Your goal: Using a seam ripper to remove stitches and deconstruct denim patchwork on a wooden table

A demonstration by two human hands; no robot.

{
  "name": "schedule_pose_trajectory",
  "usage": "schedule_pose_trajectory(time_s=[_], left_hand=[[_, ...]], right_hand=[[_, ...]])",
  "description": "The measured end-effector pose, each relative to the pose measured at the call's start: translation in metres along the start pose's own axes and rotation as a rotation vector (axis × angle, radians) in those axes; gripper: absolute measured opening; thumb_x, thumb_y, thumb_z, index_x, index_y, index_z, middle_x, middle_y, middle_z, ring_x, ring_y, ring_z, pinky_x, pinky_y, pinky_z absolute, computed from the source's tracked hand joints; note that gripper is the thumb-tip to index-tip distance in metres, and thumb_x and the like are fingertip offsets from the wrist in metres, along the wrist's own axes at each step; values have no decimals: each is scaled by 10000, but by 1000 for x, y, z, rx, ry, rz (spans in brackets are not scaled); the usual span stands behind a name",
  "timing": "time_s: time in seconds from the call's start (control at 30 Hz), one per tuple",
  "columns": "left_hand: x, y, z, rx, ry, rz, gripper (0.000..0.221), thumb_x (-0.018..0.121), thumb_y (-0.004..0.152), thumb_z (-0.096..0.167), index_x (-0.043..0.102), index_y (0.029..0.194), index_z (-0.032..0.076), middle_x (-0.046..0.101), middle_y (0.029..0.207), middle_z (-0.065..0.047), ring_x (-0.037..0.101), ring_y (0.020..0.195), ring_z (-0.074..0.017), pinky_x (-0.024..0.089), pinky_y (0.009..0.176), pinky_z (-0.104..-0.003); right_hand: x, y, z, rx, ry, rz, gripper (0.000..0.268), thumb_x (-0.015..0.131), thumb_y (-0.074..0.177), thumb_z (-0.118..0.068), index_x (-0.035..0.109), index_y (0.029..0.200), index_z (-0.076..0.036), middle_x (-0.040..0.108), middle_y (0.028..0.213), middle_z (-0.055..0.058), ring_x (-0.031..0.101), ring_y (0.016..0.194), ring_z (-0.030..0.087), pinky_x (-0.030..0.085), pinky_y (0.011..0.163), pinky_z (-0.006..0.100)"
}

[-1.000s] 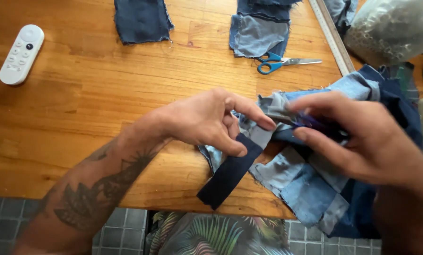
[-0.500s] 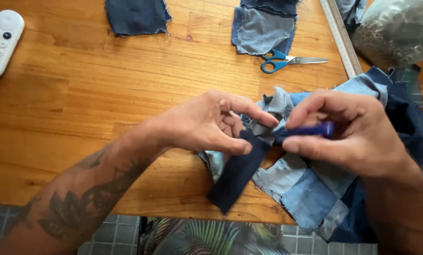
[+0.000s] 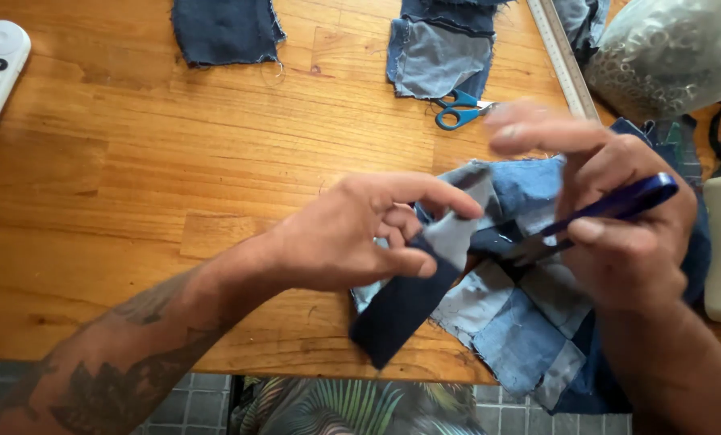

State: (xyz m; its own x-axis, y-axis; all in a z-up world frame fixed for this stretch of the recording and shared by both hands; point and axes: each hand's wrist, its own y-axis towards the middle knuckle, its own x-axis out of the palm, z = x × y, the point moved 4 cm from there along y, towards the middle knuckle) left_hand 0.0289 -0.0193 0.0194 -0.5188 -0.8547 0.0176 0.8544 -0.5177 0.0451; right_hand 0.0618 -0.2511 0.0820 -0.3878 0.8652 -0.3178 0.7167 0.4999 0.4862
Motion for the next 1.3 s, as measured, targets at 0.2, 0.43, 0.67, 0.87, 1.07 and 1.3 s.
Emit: schedule_pose_trajectory(time_s=[0.2, 0.43, 0.67, 0.87, 1.07, 1.3], left_hand=[[-3, -10, 19, 25, 155, -103, 338, 671, 938, 19, 549, 1206, 184, 496, 847, 35, 437, 667, -111, 387, 595, -320], [-10, -7, -10, -161, -142, 15, 833, 1001, 821, 106, 608, 1551, 20, 654, 1088, -52, 633, 698, -68, 520, 540, -210], [-24, -9, 20, -127, 301, 18, 170, 909, 1015, 315, 838, 918, 195, 664, 800, 78, 533, 741, -67, 397, 648, -283], [-39, -10, 25, 53, 2, 95, 234, 828, 1071, -19, 650, 1086, 131, 655, 978, 51, 619, 892, -51, 526, 779, -205], [-32, -6, 8, -127, -44, -56, 288, 835, 1076, 153, 809, 1352, 73, 513, 882, 87, 485, 794, -20, 375, 687, -177], [-40, -6, 20, 220, -19, 4, 223, 847, 1063, 176, 645, 979, 134, 670, 1285, -121, 707, 1119, -167, 601, 1005, -290]], right_hand=[[17, 6, 15, 244, 200, -309, 150, 582, 902, -97, 434, 919, -78, 772, 1398, 359, 876, 1015, 395, 733, 719, 385], [13, -6, 8, 217, -181, -49, 187, 612, 993, -53, 436, 933, -74, 761, 983, 141, 576, 742, 165, 457, 692, 292], [3, -17, 1, 4, -283, 168, 258, 632, 938, 30, 380, 954, -24, 745, 981, 264, 672, 745, 272, 551, 726, 378], [23, -21, 1, -98, -332, 149, 233, 660, 914, 11, 428, 899, 9, 762, 965, 271, 705, 720, 296, 556, 676, 385], [33, -28, 3, -128, -394, 205, 277, 666, 877, 102, 406, 846, 11, 768, 920, 255, 648, 627, 241, 454, 566, 335], [33, -34, 24, 93, -302, 215, 204, 668, 969, 3, 477, 1020, -45, 794, 1035, 194, 651, 734, 219, 503, 667, 338]])
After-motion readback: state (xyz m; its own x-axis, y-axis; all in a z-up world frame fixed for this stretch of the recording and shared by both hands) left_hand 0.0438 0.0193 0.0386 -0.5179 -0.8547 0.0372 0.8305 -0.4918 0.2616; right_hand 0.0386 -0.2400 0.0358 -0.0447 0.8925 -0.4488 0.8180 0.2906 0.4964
